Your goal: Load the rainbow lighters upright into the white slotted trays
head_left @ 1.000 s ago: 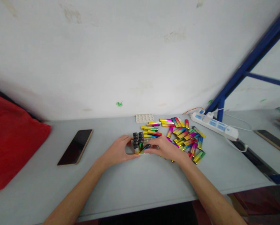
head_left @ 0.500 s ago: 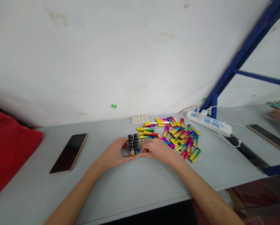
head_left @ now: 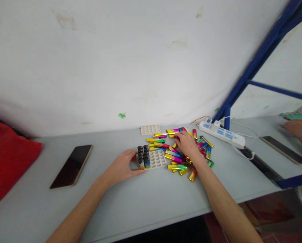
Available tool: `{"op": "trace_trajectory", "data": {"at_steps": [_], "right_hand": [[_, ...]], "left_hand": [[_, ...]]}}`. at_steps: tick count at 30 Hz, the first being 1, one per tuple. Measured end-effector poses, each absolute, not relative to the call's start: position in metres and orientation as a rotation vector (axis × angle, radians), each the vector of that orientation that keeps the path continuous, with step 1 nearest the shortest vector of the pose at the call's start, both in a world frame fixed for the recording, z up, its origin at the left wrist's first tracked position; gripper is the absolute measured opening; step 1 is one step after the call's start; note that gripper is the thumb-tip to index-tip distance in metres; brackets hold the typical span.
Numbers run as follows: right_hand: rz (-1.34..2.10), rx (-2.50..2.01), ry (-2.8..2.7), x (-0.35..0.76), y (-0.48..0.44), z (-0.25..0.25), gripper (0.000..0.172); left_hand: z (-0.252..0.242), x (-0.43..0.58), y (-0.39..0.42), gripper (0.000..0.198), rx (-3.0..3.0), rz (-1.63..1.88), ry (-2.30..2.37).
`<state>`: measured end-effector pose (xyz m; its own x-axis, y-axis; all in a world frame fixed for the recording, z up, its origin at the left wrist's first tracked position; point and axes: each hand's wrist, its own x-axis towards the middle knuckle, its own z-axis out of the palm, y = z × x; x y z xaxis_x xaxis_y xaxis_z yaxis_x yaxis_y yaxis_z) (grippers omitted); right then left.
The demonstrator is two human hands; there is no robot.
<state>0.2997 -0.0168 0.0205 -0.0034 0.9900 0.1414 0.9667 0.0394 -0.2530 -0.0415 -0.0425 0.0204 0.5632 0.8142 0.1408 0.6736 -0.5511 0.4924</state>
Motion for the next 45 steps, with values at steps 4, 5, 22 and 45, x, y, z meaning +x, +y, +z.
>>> {"op": "trace_trajectory", "data": {"at_steps": [4,5,22,45], "right_hand": [[0.099,-2.177,-1.999,0.29,-0.019,0.025,0.036],[0.108,-2.2,-1.991,0.289,-0.019,0.026,0.038],[0.23,-1.697,-1.808,0.297,-0.012,0.02,0.036],[0.917,-1.288,-1.416,0.227,-0.037,0.02,0.073]], "left_hand": [[0.021,-0.041,-0.042,0.043,2.415,0.491,1.206],[0.022,-0.041,-0.042,0.043,2.413,0.489,1.205],[0.029,-0.047,-0.04,0.035,2.397,0.46,1.169],[0.024,-0.049,-0.041,0.04,2.408,0.464,1.14]]}}
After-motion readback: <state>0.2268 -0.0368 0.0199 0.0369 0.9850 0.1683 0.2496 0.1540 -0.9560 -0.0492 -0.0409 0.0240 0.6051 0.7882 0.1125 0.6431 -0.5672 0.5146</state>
